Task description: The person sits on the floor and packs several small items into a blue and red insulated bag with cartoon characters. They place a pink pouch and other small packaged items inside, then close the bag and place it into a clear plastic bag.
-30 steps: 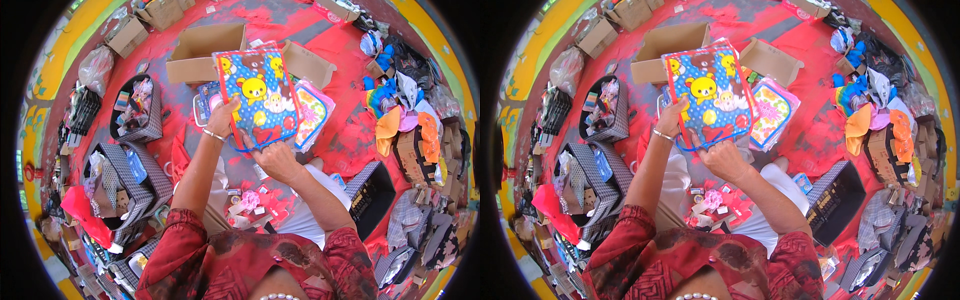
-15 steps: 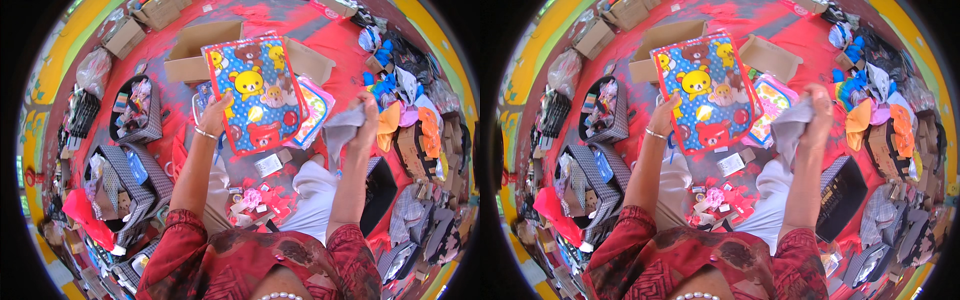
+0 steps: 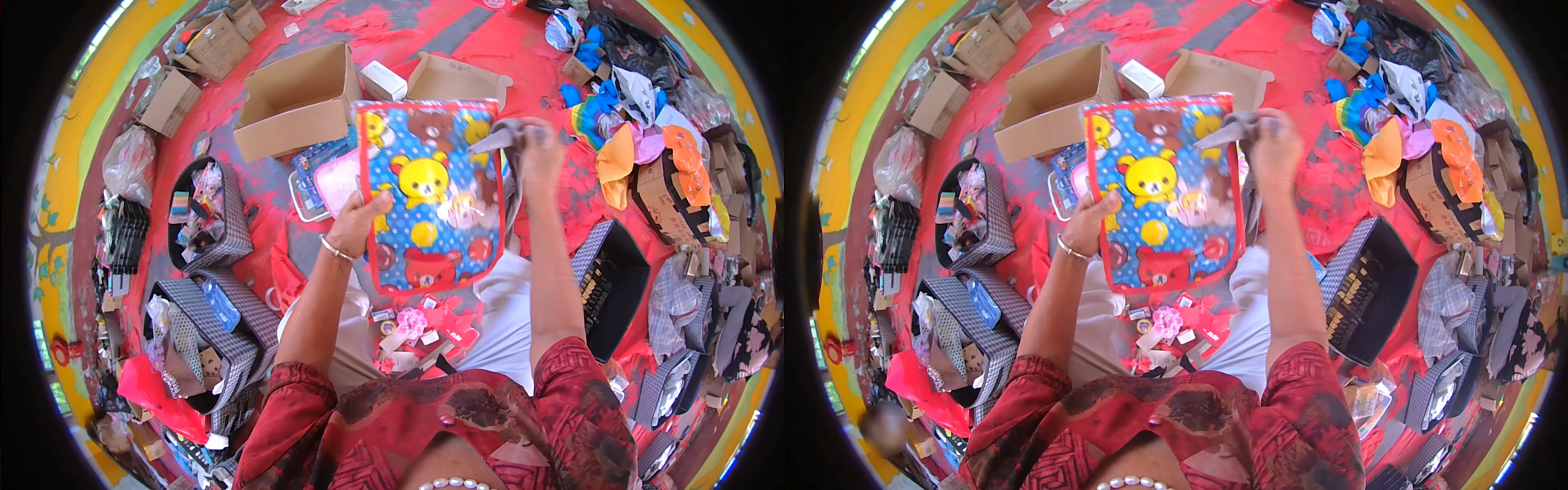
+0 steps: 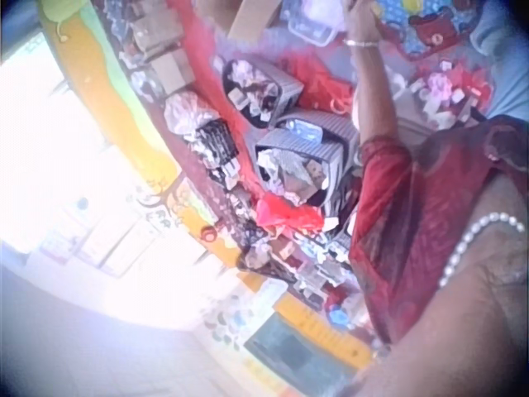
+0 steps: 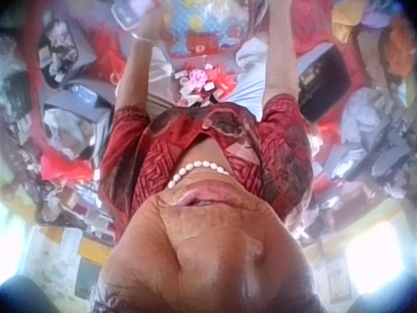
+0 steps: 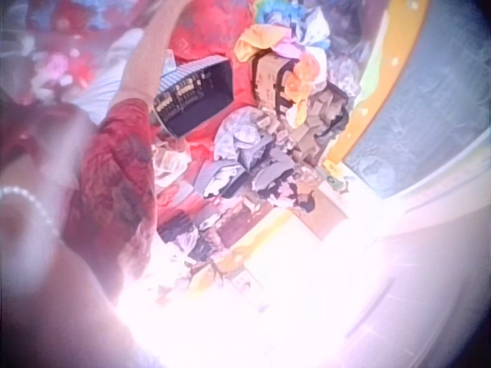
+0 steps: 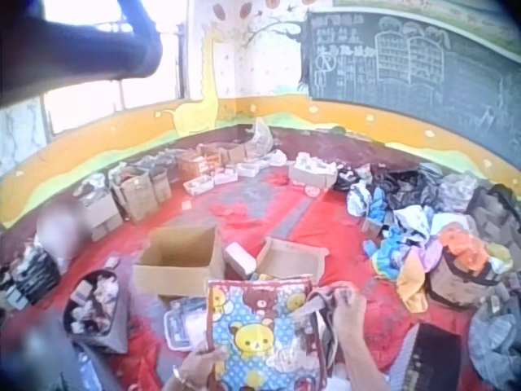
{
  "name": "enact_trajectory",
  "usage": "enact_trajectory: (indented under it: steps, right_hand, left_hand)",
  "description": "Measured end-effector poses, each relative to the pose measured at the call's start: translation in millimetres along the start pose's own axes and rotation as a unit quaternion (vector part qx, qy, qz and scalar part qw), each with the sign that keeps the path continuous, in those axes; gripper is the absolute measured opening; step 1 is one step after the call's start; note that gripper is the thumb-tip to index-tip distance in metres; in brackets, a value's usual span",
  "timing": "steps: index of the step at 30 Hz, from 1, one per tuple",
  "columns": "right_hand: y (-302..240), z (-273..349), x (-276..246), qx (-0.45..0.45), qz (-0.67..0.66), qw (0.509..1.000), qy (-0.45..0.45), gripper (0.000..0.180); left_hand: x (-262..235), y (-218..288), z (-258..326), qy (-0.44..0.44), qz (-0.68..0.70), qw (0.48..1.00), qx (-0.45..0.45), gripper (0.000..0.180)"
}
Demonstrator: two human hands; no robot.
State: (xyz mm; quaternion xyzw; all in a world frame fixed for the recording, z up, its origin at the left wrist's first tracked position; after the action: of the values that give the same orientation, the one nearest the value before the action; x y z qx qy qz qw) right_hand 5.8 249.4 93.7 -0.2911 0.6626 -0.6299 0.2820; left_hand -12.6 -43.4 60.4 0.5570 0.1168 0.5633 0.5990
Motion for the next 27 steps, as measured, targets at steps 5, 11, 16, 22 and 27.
enact_trajectory:
  steps: [5, 11, 16, 22, 27]
  right_hand:
    - [4.9, -19.4, -73.0, 0.079, -0.310, 0.945, 0.063, 0.020]
    - [-38.4, -17.5, -79.9, -0.079, -0.269, 0.948, -0.148, 0.036]
    - [-31.4, 6.0, -50.5, 0.051, -0.128, 0.985, -0.106, 0.025]
    - [-6.2, 54.4, 27.0, 0.112, 0.176, 0.953, -0.221, 0.021]
    - [15.0, 79.5, 53.5, 0.219, -0.001, 0.940, -0.262, 0.026]
  left_hand:
    - [-30.2, 25.3, -9.4, 0.083, 0.144, 0.983, 0.078, 0.031]
    - [-40.9, 39.8, -10.7, 0.089, 0.197, 0.971, 0.106, 0.033]
    - [-41.7, 48.0, -8.9, 0.094, 0.208, 0.966, 0.123, 0.031]
    - [-43.5, 50.2, -8.9, 0.096, 0.192, 0.961, 0.176, 0.032]
    - [-28.2, 45.0, -8.7, 0.059, 0.205, 0.969, 0.126, 0.037]
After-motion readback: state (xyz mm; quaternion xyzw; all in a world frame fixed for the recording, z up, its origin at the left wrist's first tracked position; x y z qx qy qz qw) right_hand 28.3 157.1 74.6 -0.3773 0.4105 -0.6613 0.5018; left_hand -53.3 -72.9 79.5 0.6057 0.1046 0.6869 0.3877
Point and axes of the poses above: each hand's wrist, its own z-axis away from the middle knuckle, its own x-axis out of the palm, y = z × x, the point moved 5 cm from there along -z, towards the middle knuckle, and after that the axes turned 4 degrees about z, right-handed, at the moved point
